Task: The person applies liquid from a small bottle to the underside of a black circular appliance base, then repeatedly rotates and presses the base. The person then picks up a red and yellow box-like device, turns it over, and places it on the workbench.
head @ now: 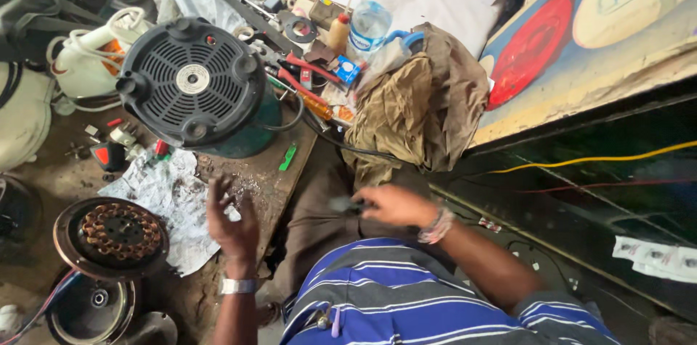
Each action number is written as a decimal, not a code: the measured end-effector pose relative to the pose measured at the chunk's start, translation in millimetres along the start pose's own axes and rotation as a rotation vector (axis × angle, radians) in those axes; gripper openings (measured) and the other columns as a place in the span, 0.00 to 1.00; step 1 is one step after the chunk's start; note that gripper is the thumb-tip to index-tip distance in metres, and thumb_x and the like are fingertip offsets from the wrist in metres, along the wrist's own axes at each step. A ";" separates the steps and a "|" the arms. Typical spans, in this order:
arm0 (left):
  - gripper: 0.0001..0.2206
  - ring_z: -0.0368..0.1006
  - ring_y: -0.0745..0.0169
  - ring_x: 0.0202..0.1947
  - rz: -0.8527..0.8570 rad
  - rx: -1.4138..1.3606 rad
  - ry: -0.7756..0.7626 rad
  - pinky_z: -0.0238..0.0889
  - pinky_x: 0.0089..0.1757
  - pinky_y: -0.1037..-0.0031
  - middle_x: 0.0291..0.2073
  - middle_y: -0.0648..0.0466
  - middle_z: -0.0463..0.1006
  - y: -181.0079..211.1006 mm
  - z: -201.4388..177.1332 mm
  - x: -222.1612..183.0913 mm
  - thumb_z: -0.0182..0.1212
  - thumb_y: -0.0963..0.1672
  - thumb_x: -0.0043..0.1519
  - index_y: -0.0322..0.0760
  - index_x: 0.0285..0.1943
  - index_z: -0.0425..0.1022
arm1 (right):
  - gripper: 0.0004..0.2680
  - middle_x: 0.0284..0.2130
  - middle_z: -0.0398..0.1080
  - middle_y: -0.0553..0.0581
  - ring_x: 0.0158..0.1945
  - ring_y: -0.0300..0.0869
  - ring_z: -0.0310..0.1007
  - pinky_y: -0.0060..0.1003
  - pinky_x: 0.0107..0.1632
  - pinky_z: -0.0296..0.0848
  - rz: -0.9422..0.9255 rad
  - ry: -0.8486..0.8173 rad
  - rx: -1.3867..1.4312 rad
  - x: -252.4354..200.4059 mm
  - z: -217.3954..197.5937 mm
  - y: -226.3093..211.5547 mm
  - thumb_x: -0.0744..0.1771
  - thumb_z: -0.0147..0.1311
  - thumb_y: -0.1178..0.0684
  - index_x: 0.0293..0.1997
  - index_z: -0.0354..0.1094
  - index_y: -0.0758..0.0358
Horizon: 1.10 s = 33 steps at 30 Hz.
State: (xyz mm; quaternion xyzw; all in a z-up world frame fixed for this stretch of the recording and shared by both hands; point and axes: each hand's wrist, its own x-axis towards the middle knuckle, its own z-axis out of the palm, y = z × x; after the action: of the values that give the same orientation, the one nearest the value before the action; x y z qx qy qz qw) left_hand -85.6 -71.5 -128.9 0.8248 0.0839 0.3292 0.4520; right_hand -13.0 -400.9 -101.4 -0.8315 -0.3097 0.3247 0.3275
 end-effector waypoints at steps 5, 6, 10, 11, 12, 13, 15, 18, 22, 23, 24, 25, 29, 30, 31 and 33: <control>0.38 0.68 0.52 0.68 -0.353 -0.223 0.052 0.71 0.60 0.65 0.73 0.40 0.64 -26.5 -8.7 14.1 0.68 0.41 0.65 0.34 0.81 0.47 | 0.14 0.52 0.76 0.55 0.53 0.40 0.75 0.38 0.54 0.73 0.132 0.516 0.266 -39.5 -68.1 1.9 0.66 0.57 0.57 0.58 0.71 0.59; 0.40 0.65 0.50 0.72 -0.408 -0.298 0.055 0.71 0.62 0.63 0.76 0.39 0.60 -32.6 -5.6 18.8 0.70 0.42 0.64 0.34 0.82 0.44 | 0.14 0.51 0.75 0.57 0.53 0.44 0.73 0.40 0.55 0.72 0.124 0.651 0.348 -41.4 -85.3 1.4 0.66 0.57 0.57 0.59 0.70 0.61; 0.57 0.40 0.43 0.83 -0.235 -0.275 -0.106 0.45 0.74 0.55 0.84 0.38 0.39 -59.8 5.4 28.2 0.76 0.46 0.55 0.34 0.86 0.30 | 0.14 0.57 0.71 0.67 0.60 0.59 0.70 0.52 0.60 0.68 0.258 1.067 -0.485 -29.8 -119.7 -7.4 0.69 0.60 0.56 0.62 0.68 0.65; 0.59 0.39 0.43 0.83 -0.257 -0.223 -0.135 0.44 0.75 0.56 0.84 0.38 0.38 -68.5 13.9 35.9 0.77 0.48 0.53 0.33 0.85 0.28 | 0.16 0.59 0.69 0.68 0.61 0.61 0.68 0.55 0.61 0.66 0.174 1.109 -0.670 -22.0 -117.3 -12.2 0.67 0.62 0.56 0.63 0.68 0.65; 0.62 0.40 0.42 0.82 -0.253 -0.157 -0.159 0.45 0.73 0.58 0.82 0.37 0.37 -74.0 17.9 37.7 0.80 0.48 0.51 0.32 0.84 0.28 | 0.19 0.61 0.68 0.70 0.63 0.62 0.67 0.58 0.61 0.63 0.082 1.149 -0.852 -11.6 -109.9 -18.6 0.66 0.64 0.56 0.63 0.67 0.66; 0.64 0.41 0.42 0.80 -0.244 -0.089 -0.176 0.45 0.72 0.59 0.81 0.35 0.36 -78.7 21.6 43.2 0.82 0.49 0.49 0.31 0.83 0.27 | 0.20 0.64 0.65 0.68 0.67 0.60 0.65 0.56 0.64 0.65 -0.051 1.063 -0.614 1.7 -94.6 -28.0 0.66 0.63 0.57 0.66 0.65 0.65; 0.65 0.41 0.41 0.81 -0.193 -0.139 -0.132 0.42 0.74 0.61 0.81 0.36 0.39 -85.3 30.7 54.0 0.84 0.49 0.48 0.31 0.83 0.27 | 0.23 0.67 0.63 0.63 0.70 0.55 0.64 0.51 0.67 0.68 -0.162 0.808 -0.178 26.1 -58.6 -42.2 0.65 0.64 0.58 0.68 0.63 0.63; 0.68 0.42 0.40 0.79 -0.147 -0.023 -0.098 0.42 0.72 0.60 0.79 0.34 0.40 -86.1 39.3 65.1 0.86 0.49 0.44 0.30 0.80 0.25 | 0.27 0.71 0.57 0.61 0.71 0.50 0.62 0.46 0.62 0.74 -0.126 0.385 0.619 79.4 -12.2 -51.4 0.66 0.61 0.59 0.73 0.52 0.65; 0.68 0.47 0.40 0.78 -0.172 -0.036 -0.042 0.47 0.71 0.62 0.79 0.34 0.45 -75.6 42.3 64.5 0.86 0.49 0.44 0.32 0.81 0.25 | 0.32 0.71 0.51 0.60 0.72 0.47 0.57 0.45 0.64 0.71 -0.252 0.340 0.813 140.5 15.8 -43.0 0.64 0.62 0.63 0.74 0.42 0.67; 0.68 0.48 0.40 0.79 -0.179 -0.072 -0.041 0.48 0.72 0.62 0.79 0.33 0.45 -72.8 42.9 63.5 0.86 0.49 0.45 0.33 0.82 0.25 | 0.32 0.71 0.51 0.61 0.73 0.47 0.55 0.45 0.67 0.69 -0.284 0.322 0.845 151.5 19.5 -41.1 0.64 0.63 0.64 0.74 0.43 0.68; 0.67 0.48 0.39 0.79 -0.186 -0.108 -0.040 0.48 0.72 0.62 0.80 0.33 0.45 -70.7 44.1 63.0 0.86 0.48 0.46 0.33 0.82 0.24 | 0.32 0.72 0.50 0.62 0.74 0.47 0.54 0.46 0.69 0.68 -0.315 0.303 0.878 160.8 20.8 -39.9 0.65 0.63 0.65 0.75 0.43 0.69; 0.67 0.50 0.40 0.79 -0.205 -0.184 -0.025 0.50 0.71 0.62 0.80 0.33 0.46 -68.6 47.3 62.6 0.85 0.49 0.47 0.33 0.82 0.23 | 0.30 0.70 0.54 0.63 0.72 0.49 0.58 0.46 0.69 0.68 -0.260 0.313 0.869 168.1 17.9 -38.8 0.65 0.62 0.64 0.74 0.46 0.70; 0.67 0.50 0.39 0.79 -0.203 -0.203 0.044 0.50 0.72 0.61 0.80 0.34 0.44 -67.4 64.9 63.7 0.85 0.49 0.48 0.35 0.82 0.23 | 0.26 0.65 0.63 0.65 0.69 0.57 0.60 0.48 0.71 0.58 -0.209 0.526 0.022 190.3 -22.8 -33.6 0.63 0.69 0.61 0.68 0.61 0.69; 0.66 0.48 0.39 0.79 -0.186 -0.136 0.058 0.48 0.73 0.60 0.80 0.34 0.43 -68.4 68.0 62.7 0.86 0.49 0.48 0.35 0.82 0.24 | 0.27 0.66 0.63 0.64 0.70 0.54 0.60 0.44 0.71 0.59 -0.281 0.461 0.287 197.5 -36.8 -30.5 0.63 0.66 0.60 0.70 0.57 0.69; 0.66 0.46 0.38 0.79 -0.165 -0.099 0.066 0.46 0.73 0.59 0.80 0.34 0.42 -70.1 70.2 64.6 0.86 0.49 0.48 0.35 0.83 0.25 | 0.29 0.67 0.63 0.63 0.70 0.51 0.61 0.41 0.71 0.59 -0.351 0.399 0.552 204.7 -49.2 -27.6 0.64 0.63 0.59 0.73 0.52 0.69; 0.66 0.42 0.37 0.81 -0.109 -0.024 0.088 0.42 0.75 0.58 0.80 0.34 0.40 -71.9 73.2 72.1 0.87 0.49 0.48 0.36 0.83 0.26 | 0.23 0.62 0.70 0.63 0.65 0.49 0.68 0.40 0.69 0.64 -0.202 0.415 0.392 212.1 -58.1 -23.2 0.64 0.63 0.57 0.66 0.62 0.70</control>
State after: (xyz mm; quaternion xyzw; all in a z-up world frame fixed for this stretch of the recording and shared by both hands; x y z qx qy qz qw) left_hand 26.6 -49.1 -180.1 0.7981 0.1446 0.3410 0.4752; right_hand 149.9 -252.8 -122.2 -0.7660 -0.2488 0.1673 0.5687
